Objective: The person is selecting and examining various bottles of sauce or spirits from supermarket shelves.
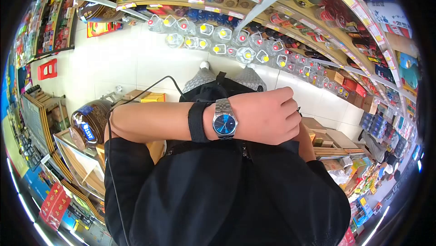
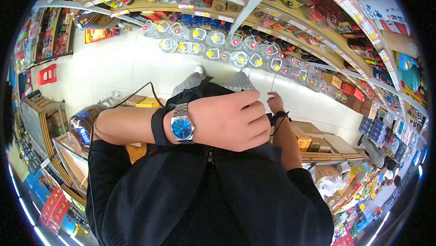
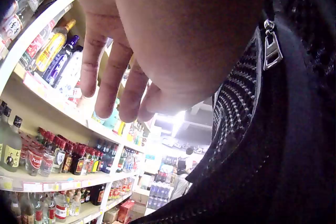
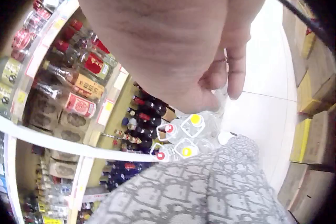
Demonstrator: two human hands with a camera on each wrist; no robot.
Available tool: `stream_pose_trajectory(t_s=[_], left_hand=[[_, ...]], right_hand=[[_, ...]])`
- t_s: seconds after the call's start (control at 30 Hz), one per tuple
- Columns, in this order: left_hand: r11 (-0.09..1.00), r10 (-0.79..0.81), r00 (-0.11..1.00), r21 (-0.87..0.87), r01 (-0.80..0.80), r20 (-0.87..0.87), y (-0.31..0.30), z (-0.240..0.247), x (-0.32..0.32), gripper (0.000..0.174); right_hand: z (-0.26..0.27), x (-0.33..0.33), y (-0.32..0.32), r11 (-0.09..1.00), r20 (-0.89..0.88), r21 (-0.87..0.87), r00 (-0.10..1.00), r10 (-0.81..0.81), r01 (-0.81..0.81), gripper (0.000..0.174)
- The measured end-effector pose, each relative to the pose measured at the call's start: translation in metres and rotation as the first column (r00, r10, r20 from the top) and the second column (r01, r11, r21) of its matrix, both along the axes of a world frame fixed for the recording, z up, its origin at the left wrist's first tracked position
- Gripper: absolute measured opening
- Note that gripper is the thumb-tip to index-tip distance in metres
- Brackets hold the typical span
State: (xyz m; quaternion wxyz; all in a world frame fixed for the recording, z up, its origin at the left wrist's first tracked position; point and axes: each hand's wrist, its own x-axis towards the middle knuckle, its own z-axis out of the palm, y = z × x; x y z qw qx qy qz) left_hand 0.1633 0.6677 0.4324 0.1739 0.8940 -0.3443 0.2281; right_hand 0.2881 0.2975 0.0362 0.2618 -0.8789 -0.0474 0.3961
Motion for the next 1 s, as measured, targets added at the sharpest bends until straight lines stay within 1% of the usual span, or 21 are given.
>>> stream_pose_trajectory(t_s=[0.07, 0.17, 0.23, 0.27, 0.3, 0.37, 0.43, 0.5, 0.53, 0.57, 0.6, 0.63, 0.67, 0.7, 0.73, 0.77, 0.83, 0.87, 0.9, 0.93, 1.0], left_hand=[[1.0, -0.027, 1.0, -0.001, 0.027, -0.009, 0.02, -0.006, -0.014, 0.009], [0.999, -0.042, 0.999, -0.011, 0.042, -0.027, 0.044, -0.019, -0.028, 0.009], [0.996, -0.087, 0.995, -0.021, 0.086, -0.049, 0.058, -0.026, -0.033, 0.009], [0.991, -0.108, 0.991, -0.082, 0.102, -0.073, 0.064, -0.034, -0.032, 0.011], [0.989, -0.133, 0.989, -0.078, 0.128, -0.063, 0.073, -0.046, -0.029, 0.011], [0.987, -0.077, 0.943, -0.157, 0.027, -0.324, 0.101, -0.083, -0.019, 0.016], [0.96, 0.136, 0.793, -0.118, -0.253, -0.594, 0.133, -0.15, -0.021, 0.024], [0.917, 0.309, 0.628, 0.049, -0.395, -0.714, 0.171, -0.242, -0.04, 0.027], [0.894, 0.364, 0.597, 0.087, -0.441, -0.715, 0.192, -0.3, -0.059, 0.027], [0.854, 0.381, 0.367, 0.172, -0.491, -0.849, 0.208, -0.322, -0.075, 0.026], [0.851, 0.367, 0.358, 0.155, -0.502, -0.858, 0.23, -0.392, -0.104, 0.027], [0.811, 0.385, 0.198, 0.228, -0.539, -0.901, 0.241, -0.421, -0.131, 0.031], [0.781, 0.459, -0.057, 0.433, -0.45, -0.887, 0.25, -0.455, -0.155, 0.036], [0.78, 0.409, -0.097, 0.402, -0.479, -0.908, 0.249, -0.43, -0.182, 0.037], [0.704, 0.472, -0.182, 0.493, -0.512, -0.863, 0.257, -0.473, -0.225, 0.038], [0.702, 0.484, -0.257, 0.546, -0.457, -0.837, 0.259, -0.481, -0.253, 0.037], [0.816, 0.454, -0.388, 0.549, -0.18, -0.802, 0.265, -0.492, -0.283, 0.033], [0.795, 0.429, -0.388, 0.545, -0.266, -0.816, 0.261, -0.488, -0.295, 0.031], [0.768, 0.402, -0.387, 0.536, -0.351, -0.83, 0.256, -0.478, -0.305, 0.03], [0.676, 0.364, -0.249, 0.439, -0.592, -0.897, 0.248, -0.452, -0.308, 0.029], [0.668, 0.332, -0.223, 0.395, -0.631, -0.917, 0.251, -0.486, -0.32, 0.028]], right_hand=[[-0.019, -0.038, 0.005, 1.0, 0.016, 0.019, 1.0, 0.006, -0.006, 0.04], [-0.035, -0.093, 0.004, 0.995, -0.067, -0.039, 0.993, -0.099, 0.097, 0.044], [-0.037, -0.126, 0.008, 0.964, -0.143, -0.022, 0.953, -0.267, 0.266, 0.045], [-0.11, -0.145, -0.042, 0.94, -0.077, 0.23, 0.968, -0.24, 0.252, 0.045], [-0.062, -0.153, -0.013, 0.979, -0.088, -0.057, 0.976, -0.199, 0.194, 0.043], [-0.062, -0.177, -0.018, 0.971, -0.112, -0.016, 0.964, -0.24, 0.24, 0.038], [-0.072, -0.198, -0.028, 0.961, -0.117, -0.015, 0.954, -0.278, 0.278, 0.034], [-0.07, -0.212, -0.032, 0.952, -0.121, -0.017, 0.944, -0.306, 0.306, 0.031], [-0.067, -0.218, -0.032, 0.979, -0.091, 0.06, 0.978, -0.187, 0.192, 0.027], [-0.064, -0.221, -0.031, 0.989, -0.053, 0.132, 0.997, -0.064, 0.07, 0.024], [-0.061, -0.222, -0.029, 0.989, -0.049, 0.128, 0.996, -0.073, 0.078, 0.024], [-0.059, -0.221, -0.027, 0.989, -0.067, 0.123, 0.994, 0.089, -0.08, 0.023], [-0.057, -0.222, -0.025, 0.964, -0.085, 0.122, 0.965, 0.248, -0.237, 0.023], [-0.062, -0.226, -0.024, 0.966, -0.079, 0.118, 0.968, 0.239, -0.229, 0.023], [-0.07, -0.23, -0.021, 0.98, -0.254, 0.137, 0.962, -0.105, 0.143, 0.023], [-0.074, -0.233, -0.017, 0.865, -0.419, 0.093, 0.807, -0.416, 0.494, 0.023], [-0.003, -0.225, 0.035, 0.838, -0.377, 0.065, 0.791, -0.482, 0.542, 0.024], [0.028, -0.221, 0.055, 0.811, -0.339, 0.04, 0.772, -0.538, 0.583, 0.024], [0.021, -0.223, 0.052, 0.809, -0.335, 0.037, 0.77, -0.543, 0.587, 0.024], [0.006, -0.225, 0.047, 0.846, -0.294, 0.11, 0.831, -0.473, 0.521, 0.027], [-0.001, -0.22, 0.036, 0.882, -0.248, 0.171, 0.885, -0.393, 0.439, 0.03]])
